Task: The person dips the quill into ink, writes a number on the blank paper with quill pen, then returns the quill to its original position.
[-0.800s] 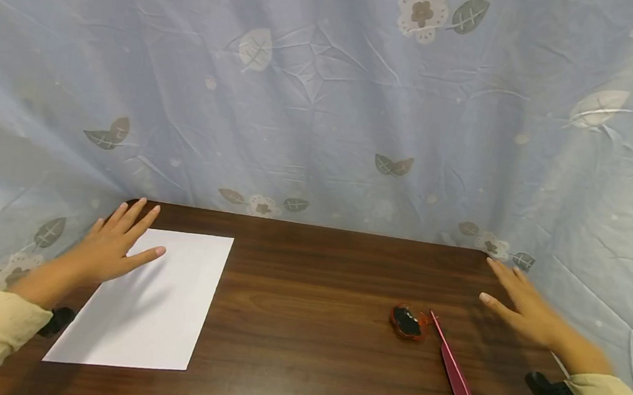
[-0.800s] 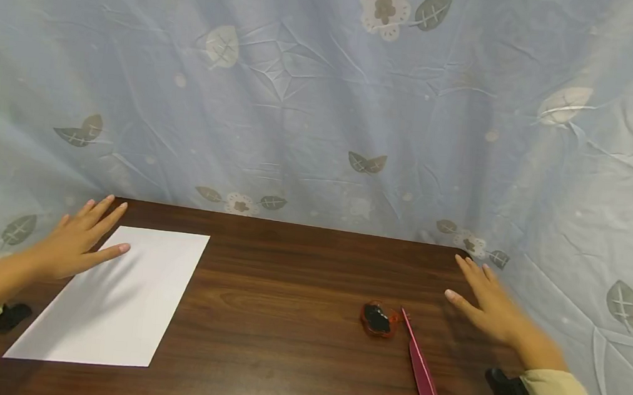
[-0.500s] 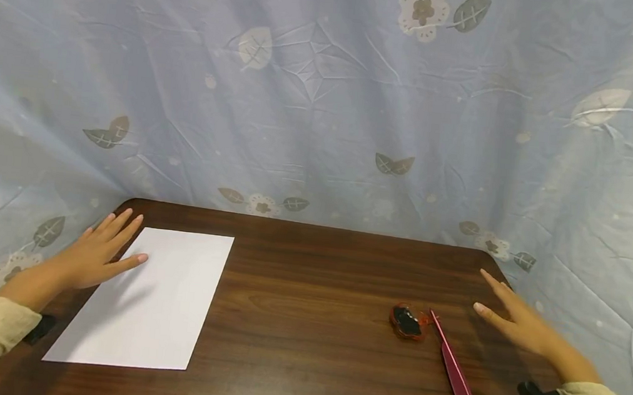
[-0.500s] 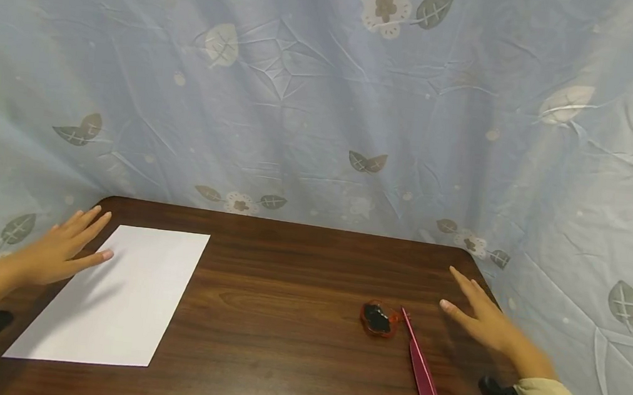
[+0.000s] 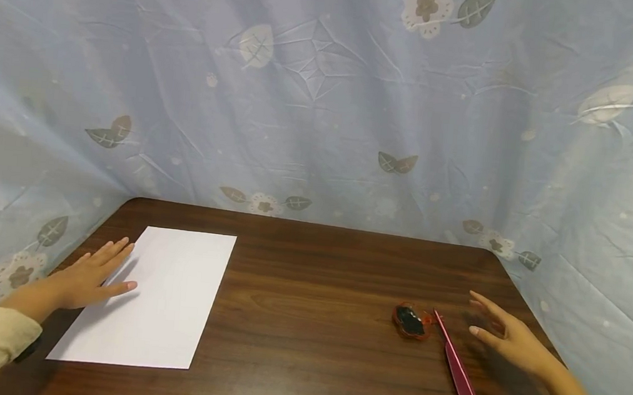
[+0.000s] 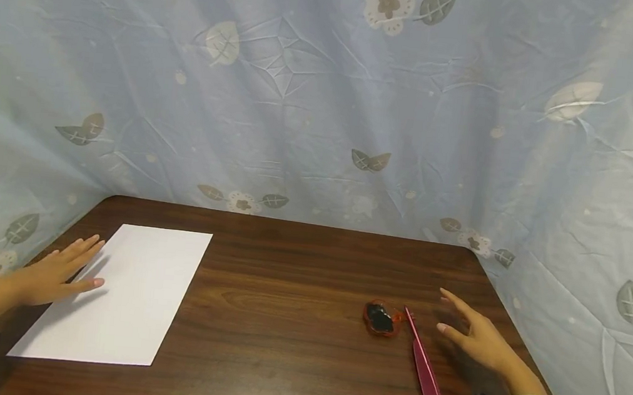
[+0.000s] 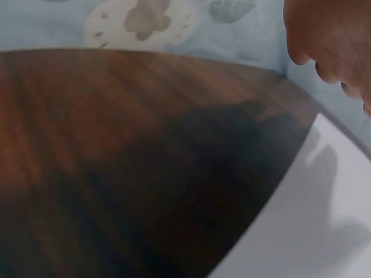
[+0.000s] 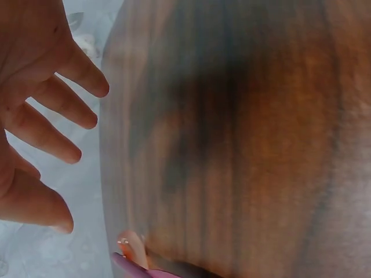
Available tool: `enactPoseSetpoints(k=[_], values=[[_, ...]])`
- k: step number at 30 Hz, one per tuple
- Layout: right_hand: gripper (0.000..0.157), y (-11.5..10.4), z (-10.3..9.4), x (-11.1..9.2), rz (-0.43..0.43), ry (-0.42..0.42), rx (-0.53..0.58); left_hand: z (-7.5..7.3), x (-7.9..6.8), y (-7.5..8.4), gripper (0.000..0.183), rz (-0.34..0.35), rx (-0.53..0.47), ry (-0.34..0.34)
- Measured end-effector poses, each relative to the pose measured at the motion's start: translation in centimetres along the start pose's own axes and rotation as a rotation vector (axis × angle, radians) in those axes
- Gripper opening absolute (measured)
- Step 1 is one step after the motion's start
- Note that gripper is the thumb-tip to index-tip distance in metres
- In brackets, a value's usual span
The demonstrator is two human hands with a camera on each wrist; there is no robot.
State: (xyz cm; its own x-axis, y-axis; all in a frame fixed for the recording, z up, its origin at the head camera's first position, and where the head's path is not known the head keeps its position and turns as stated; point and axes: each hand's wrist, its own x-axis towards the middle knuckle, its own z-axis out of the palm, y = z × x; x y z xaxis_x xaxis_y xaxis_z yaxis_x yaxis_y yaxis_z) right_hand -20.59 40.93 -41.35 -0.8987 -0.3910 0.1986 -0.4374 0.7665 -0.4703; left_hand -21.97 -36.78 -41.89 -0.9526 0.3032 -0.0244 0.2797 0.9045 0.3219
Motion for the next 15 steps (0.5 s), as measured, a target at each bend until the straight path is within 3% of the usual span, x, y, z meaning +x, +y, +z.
enactPoseSetpoints(k=[7,15], values=[[0.064,0.5,0.8,-0.6,-0.063,0.042,-0.018,1.2,-0.2,-0.5,0.088,-0.012,-0.046,-0.005],[0.057,0.9,1.8,-0.3,-0.083,-0.005,0.068,2.0,-0.7,-0.4,0.086,-0.017,-0.056,-0.020]])
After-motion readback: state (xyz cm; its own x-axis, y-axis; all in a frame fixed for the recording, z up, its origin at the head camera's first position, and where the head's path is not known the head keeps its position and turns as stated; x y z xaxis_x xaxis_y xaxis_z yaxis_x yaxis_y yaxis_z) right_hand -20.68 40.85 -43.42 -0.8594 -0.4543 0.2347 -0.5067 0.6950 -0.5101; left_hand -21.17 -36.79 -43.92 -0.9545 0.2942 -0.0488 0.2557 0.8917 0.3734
